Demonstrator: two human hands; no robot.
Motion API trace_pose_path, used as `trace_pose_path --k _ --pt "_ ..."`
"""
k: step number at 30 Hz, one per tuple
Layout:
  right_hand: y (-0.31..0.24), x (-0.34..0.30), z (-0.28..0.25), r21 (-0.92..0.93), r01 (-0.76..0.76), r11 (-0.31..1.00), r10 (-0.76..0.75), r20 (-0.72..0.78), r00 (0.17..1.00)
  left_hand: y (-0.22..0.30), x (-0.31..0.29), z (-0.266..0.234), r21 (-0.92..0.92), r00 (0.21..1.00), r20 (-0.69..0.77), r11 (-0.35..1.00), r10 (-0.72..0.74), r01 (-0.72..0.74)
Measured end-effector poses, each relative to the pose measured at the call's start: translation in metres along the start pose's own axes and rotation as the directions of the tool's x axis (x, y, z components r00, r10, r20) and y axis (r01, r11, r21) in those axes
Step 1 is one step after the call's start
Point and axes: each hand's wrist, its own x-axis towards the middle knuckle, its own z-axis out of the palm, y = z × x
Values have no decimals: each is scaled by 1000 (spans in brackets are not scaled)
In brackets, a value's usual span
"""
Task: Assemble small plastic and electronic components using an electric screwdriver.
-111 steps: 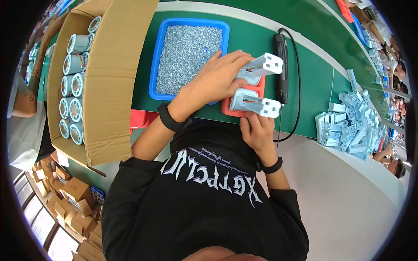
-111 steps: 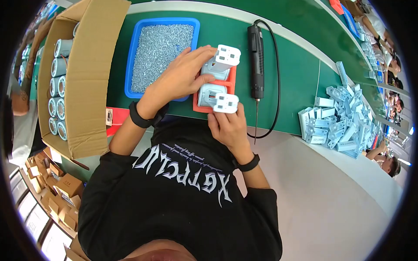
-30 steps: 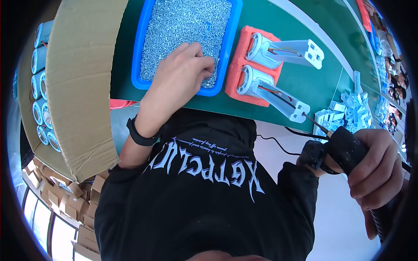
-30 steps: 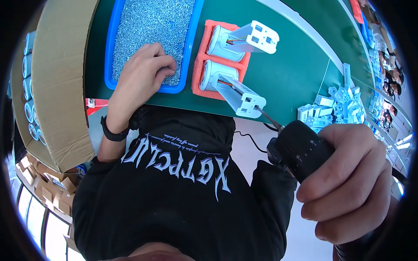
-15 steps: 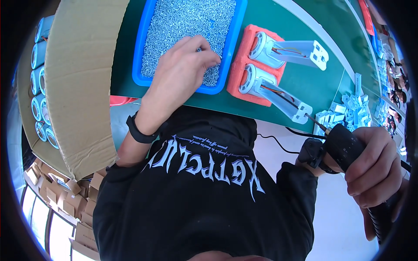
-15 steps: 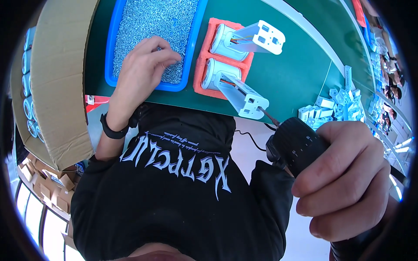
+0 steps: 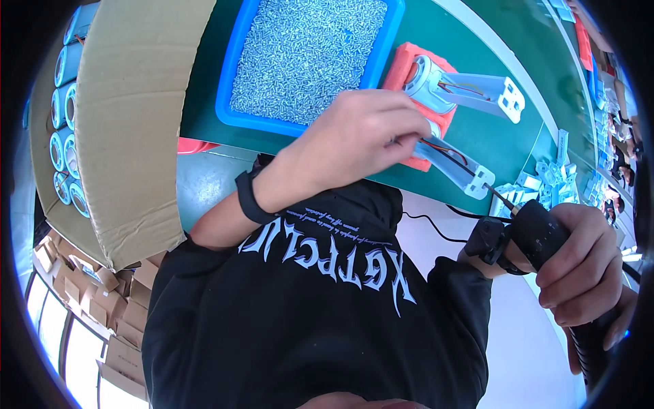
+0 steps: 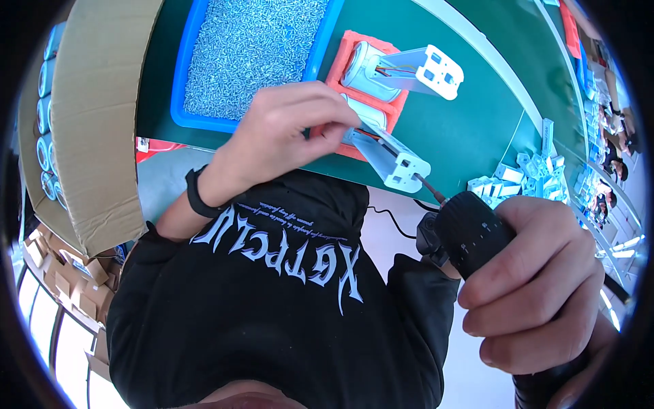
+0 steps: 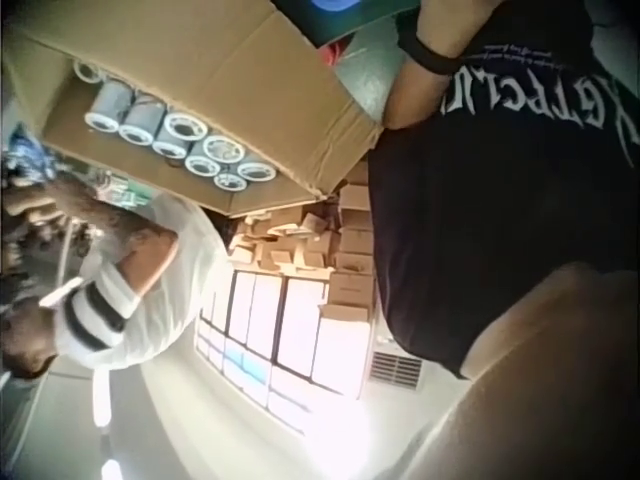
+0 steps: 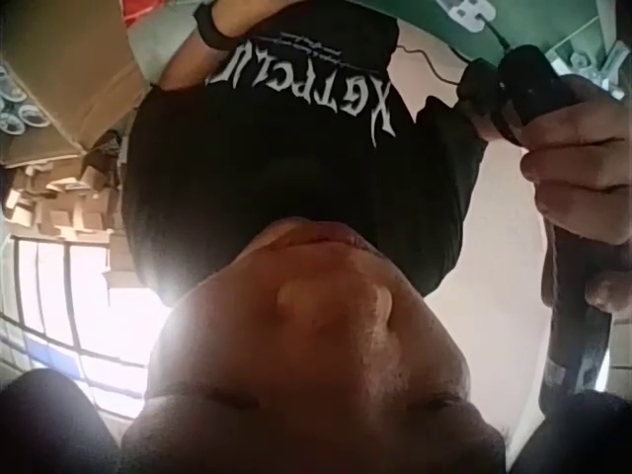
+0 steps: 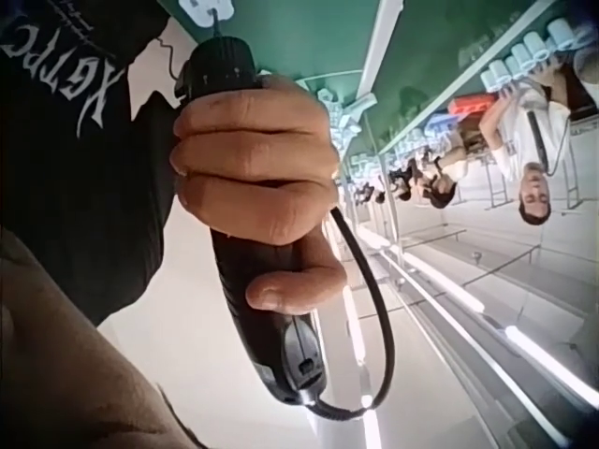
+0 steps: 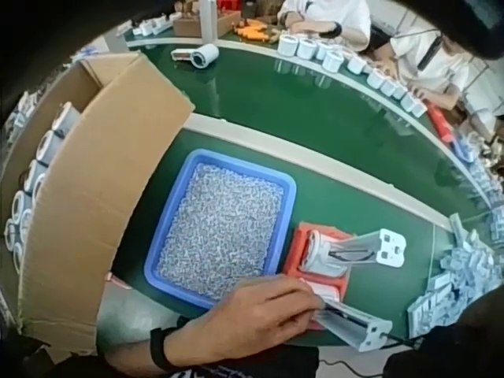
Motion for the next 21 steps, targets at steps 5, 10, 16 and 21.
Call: trace_pose_path --k 5,10,16,21 --pt "17 0 1 131 83 988 -86 17 996 1 -7 18 -130 1000 -18 991 2 -4" --pt "16 0 -2 158 116 980 -123 32 992 -11 -15 24 -24 994 -29 994 104 -105" --pt "-33 -3 -9 85 223 971 -207 -164 964 -2 -17 25 -48 997 -66 998 27 -30" --pt "-49 -15 -11 13 221 975 -198 -394 897 4 -16 18 -315 993 -66 947 -96 70"
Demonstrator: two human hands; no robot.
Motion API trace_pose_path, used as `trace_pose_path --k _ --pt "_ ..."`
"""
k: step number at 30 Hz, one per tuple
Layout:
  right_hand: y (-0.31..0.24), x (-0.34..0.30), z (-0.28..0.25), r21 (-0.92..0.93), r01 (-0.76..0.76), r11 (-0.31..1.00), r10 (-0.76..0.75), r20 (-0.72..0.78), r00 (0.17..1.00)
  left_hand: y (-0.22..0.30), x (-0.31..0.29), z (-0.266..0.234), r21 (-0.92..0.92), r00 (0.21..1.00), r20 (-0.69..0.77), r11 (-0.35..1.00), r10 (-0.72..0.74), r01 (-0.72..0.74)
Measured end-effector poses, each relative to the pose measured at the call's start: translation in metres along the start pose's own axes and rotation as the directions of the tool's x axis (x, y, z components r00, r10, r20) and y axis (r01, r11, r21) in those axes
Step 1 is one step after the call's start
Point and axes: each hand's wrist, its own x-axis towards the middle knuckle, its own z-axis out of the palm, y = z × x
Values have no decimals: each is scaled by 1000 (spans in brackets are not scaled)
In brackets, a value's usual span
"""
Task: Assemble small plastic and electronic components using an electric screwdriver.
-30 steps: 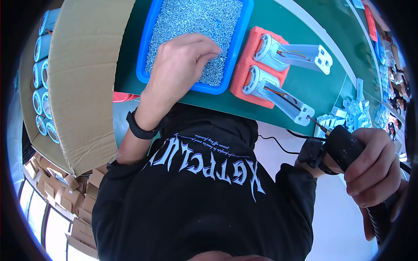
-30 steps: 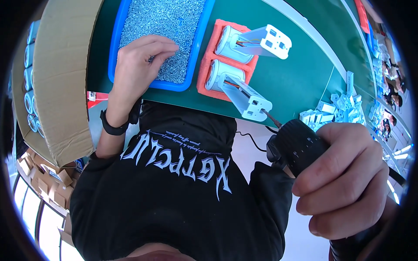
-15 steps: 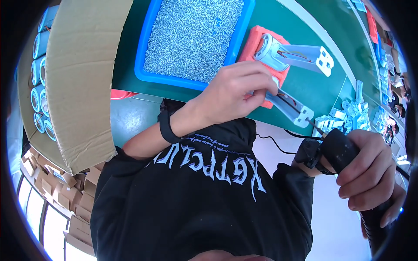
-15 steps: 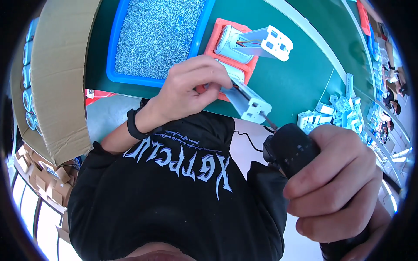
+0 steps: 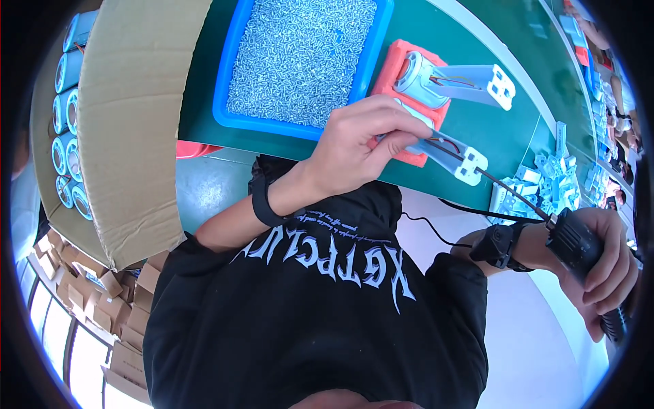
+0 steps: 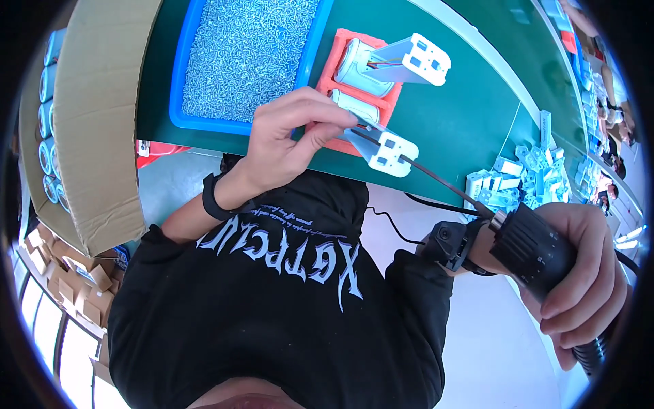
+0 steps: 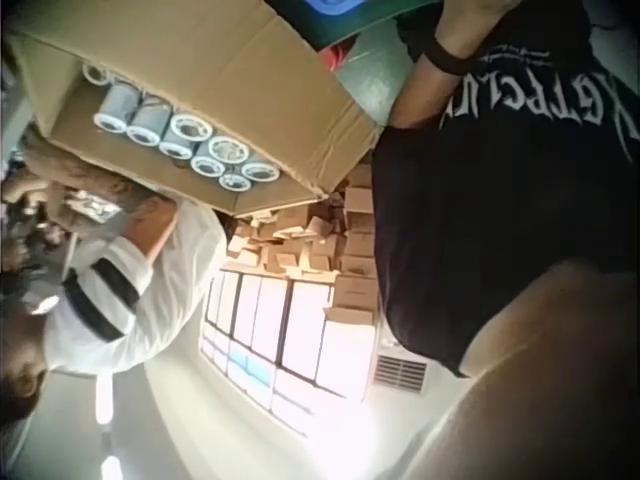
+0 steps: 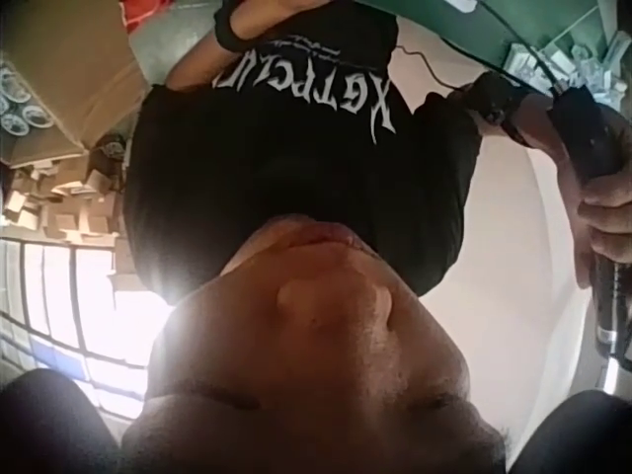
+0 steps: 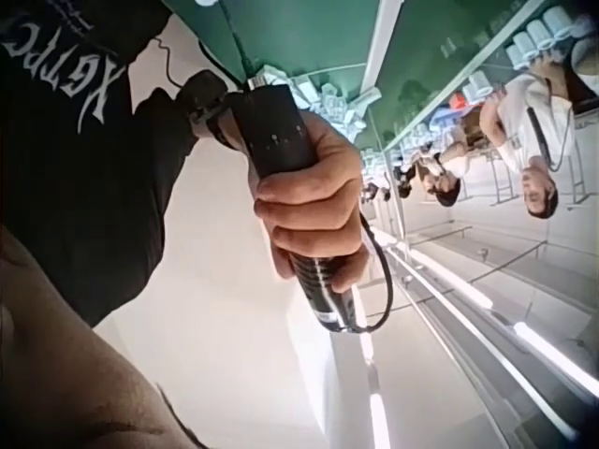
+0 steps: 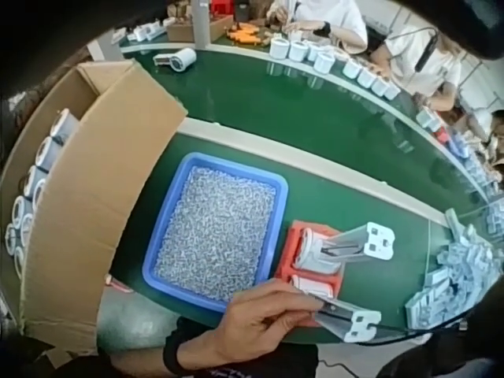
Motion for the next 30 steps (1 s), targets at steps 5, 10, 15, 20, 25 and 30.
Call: trace_pose_path --k 5,10,15,20,25,30 --pt "0 -3 -4 27 47 999 -45 -50 998 1 -2 1 -305 994 9 946 -112 109" --pt "4 -2 -2 53 37 998 -35 -27 999 -2 -3 4 -434 982 26 883 -186 178" --pt "9 0 -1 68 8 998 -9 25 1000 -1 0 2 -149 1000 -20 989 -1 -2" --pt "16 6 7 -59 -73 996 84 202 976 10 12 -24 312 949 -57 908 311 -279" --pt "37 7 15 -141 -150 979 189 327 926 11 6 -66 749 988 91 663 -122 13" --pt "43 4 16 -159 -148 976 196 349 916 5 3 -71 792 957 121 607 -263 67"
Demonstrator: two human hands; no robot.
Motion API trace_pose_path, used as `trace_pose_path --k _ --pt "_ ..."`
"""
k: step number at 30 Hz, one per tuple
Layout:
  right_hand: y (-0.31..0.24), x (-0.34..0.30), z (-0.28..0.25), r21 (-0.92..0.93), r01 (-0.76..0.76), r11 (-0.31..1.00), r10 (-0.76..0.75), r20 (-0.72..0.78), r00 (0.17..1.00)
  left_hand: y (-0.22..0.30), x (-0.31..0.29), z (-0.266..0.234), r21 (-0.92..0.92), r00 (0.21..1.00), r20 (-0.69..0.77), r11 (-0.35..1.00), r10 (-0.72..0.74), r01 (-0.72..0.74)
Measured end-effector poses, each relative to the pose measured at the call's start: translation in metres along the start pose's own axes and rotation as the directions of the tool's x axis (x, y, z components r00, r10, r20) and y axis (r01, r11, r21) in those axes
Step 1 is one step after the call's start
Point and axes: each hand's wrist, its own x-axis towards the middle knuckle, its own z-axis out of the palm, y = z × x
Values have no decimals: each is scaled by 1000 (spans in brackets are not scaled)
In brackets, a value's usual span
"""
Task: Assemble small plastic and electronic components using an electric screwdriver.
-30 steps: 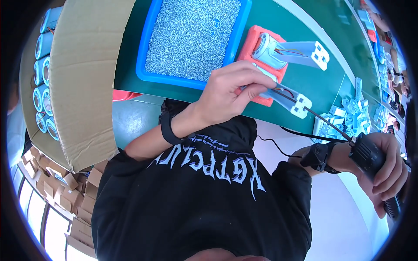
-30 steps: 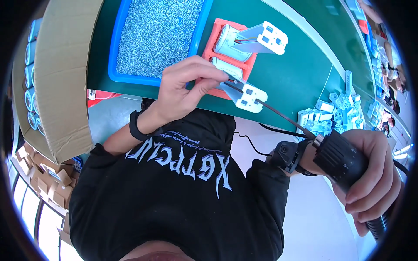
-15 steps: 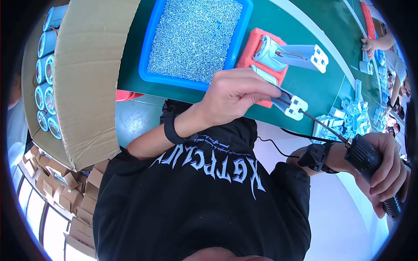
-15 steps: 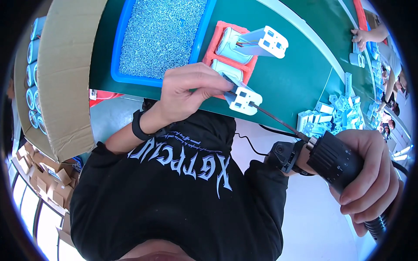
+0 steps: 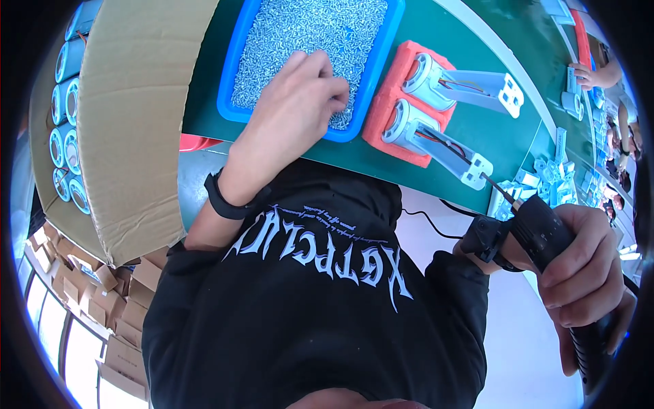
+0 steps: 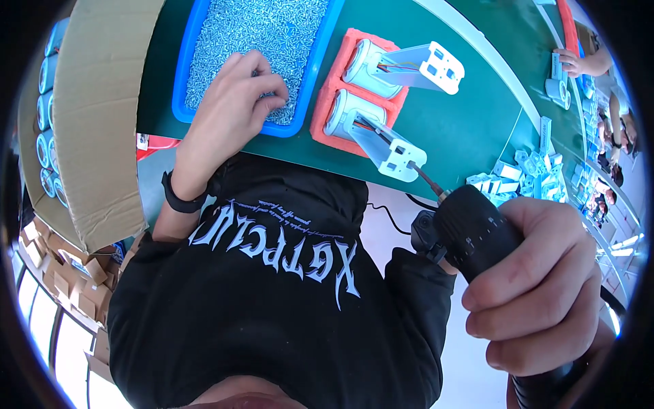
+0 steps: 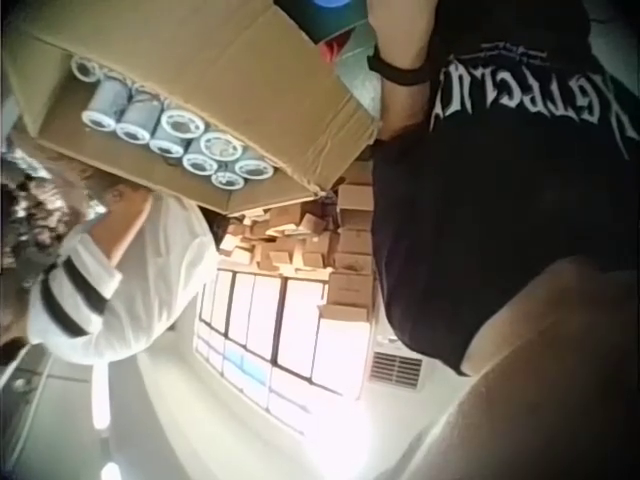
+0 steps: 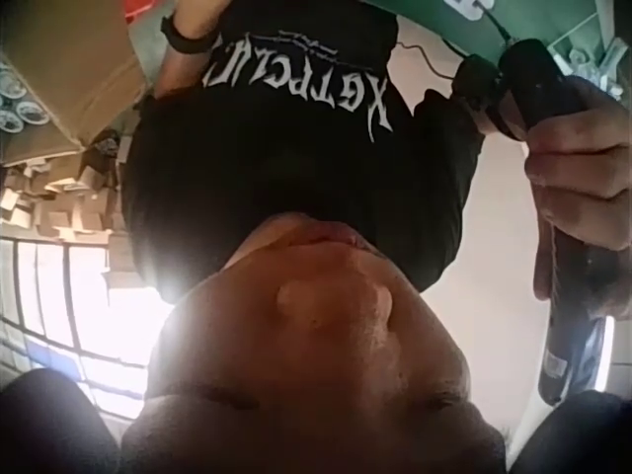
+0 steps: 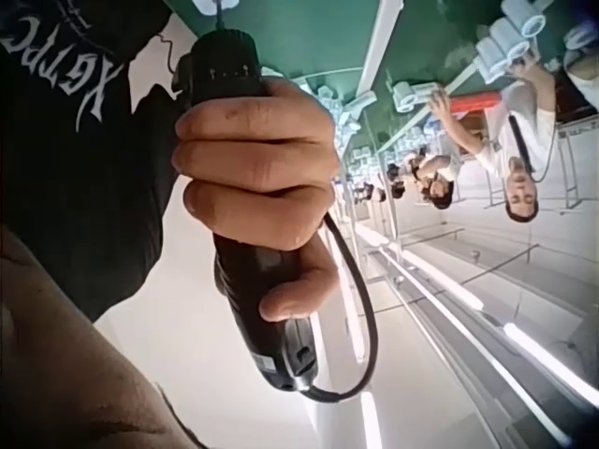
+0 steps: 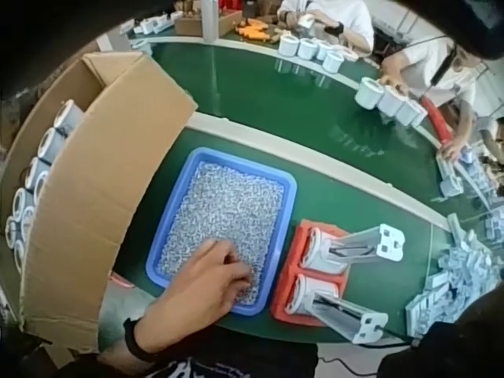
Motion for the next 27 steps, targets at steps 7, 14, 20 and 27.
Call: trace_pose_path --k 7,14,20,27 --pt "6 -2 2 -32 6 999 -5 17 1000 -9 9 -3 -168 990 -135 984 34 -56" --pt "16 -2 10 -9 32 999 -32 -8 999 30 16 12 -494 976 -198 850 96 -184" --pt "19 -5 5 -10 53 999 -53 -76 996 44 14 45 -753 986 -169 645 -4 -126" --pt "15 -11 3 -37 23 999 -30 -183 983 42 12 58 -649 962 -272 738 6 -187"
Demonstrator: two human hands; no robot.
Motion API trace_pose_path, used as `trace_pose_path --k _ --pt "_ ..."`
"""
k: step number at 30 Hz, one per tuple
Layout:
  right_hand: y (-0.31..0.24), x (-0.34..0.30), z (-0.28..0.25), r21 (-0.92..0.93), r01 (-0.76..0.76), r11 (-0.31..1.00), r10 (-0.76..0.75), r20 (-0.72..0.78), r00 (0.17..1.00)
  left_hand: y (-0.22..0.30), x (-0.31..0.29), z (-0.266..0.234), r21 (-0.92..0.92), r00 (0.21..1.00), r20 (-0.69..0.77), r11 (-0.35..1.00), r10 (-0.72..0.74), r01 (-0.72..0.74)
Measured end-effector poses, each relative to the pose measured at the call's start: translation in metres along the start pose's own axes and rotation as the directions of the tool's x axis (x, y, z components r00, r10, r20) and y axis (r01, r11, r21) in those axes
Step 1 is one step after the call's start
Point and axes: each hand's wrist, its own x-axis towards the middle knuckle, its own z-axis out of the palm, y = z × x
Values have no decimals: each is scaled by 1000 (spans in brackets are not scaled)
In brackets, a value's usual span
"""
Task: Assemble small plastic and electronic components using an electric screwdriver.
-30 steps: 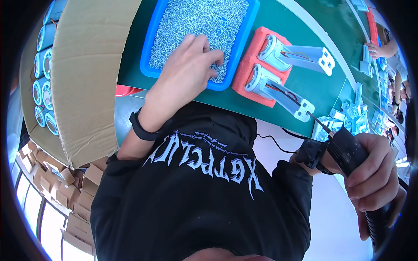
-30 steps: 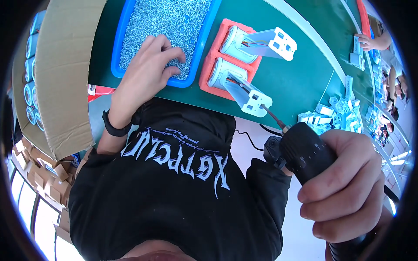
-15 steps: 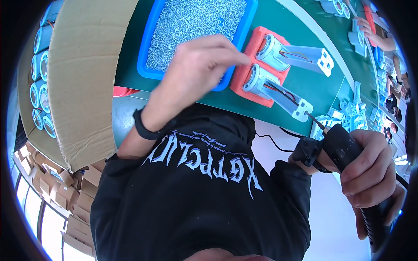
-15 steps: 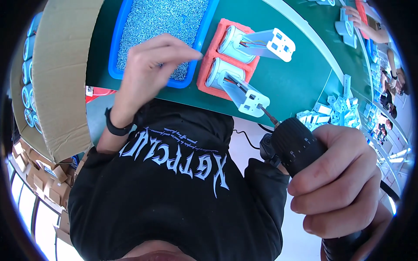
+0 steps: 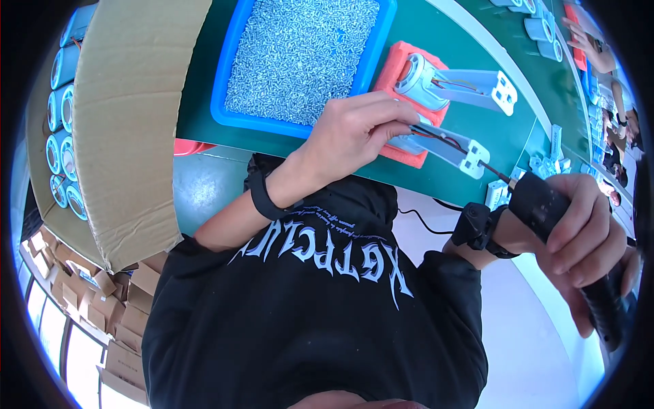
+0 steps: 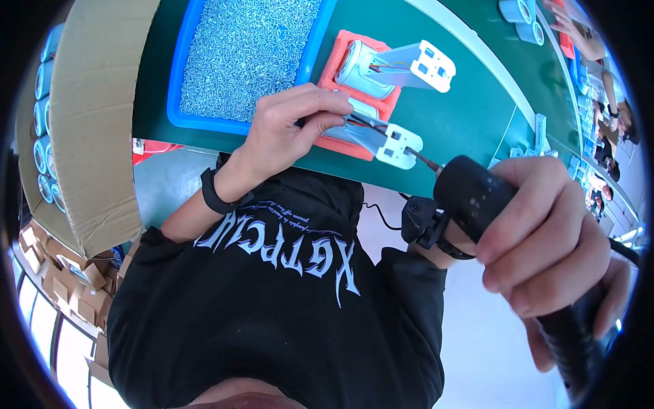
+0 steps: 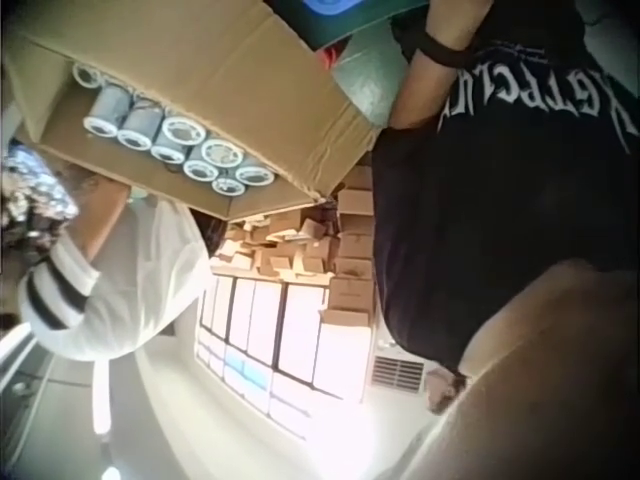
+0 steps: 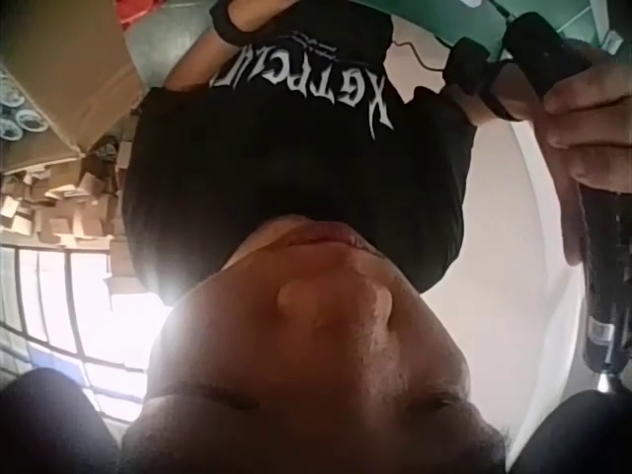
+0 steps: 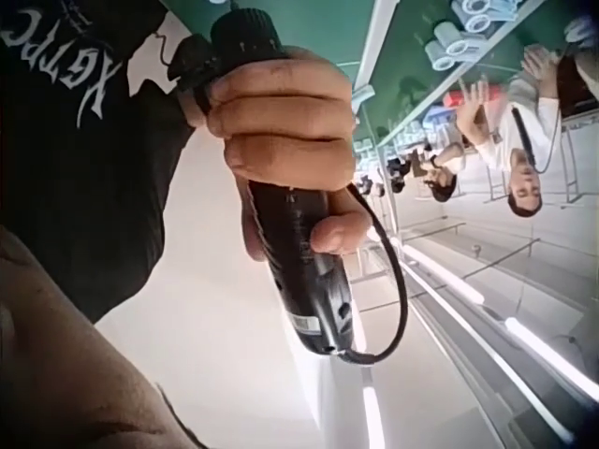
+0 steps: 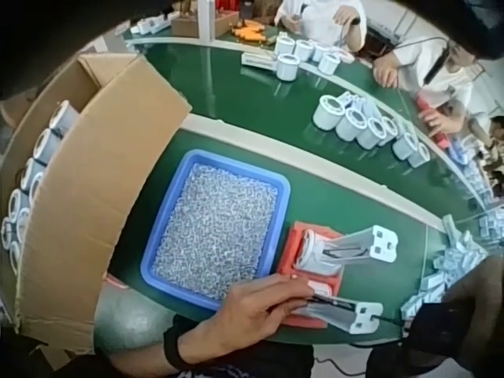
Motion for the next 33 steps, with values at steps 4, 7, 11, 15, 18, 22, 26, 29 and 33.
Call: trace_pose_path --k 4,7,11,15,18,22,26,29,33 --pt "-24 2 -4 -25 42 999 -44 -87 995 1 2 2 44 998 -12 997 68 -67" --pt "-42 2 -11 98 194 976 -182 -119 976 5 2 1 3 994 -62 996 93 -94" --pt "-51 -1 -14 118 214 970 -186 -208 960 10 -1 -3 -198 984 -78 965 162 -174" --pt "-48 0 -14 165 213 963 -181 -193 965 10 -3 -3 -391 998 -33 918 51 -60" --pt "-43 1 -11 148 204 968 -173 -203 964 10 -3 -4 -390 999 32 921 14 0" --pt "-40 3 -10 176 175 969 -145 -171 975 12 -5 -2 -462 994 84 882 -62 94" --pt "-38 5 -11 168 116 979 -106 -70 992 11 -1 -2 -367 995 15 926 97 -85" --pt "-36 7 -8 99 60 993 -64 35 997 14 7 -24 -1 972 -12 972 235 -235" --pt "-26 3 -7 43 33 999 -41 204 978 20 12 -69 634 993 113 772 -40 -41"
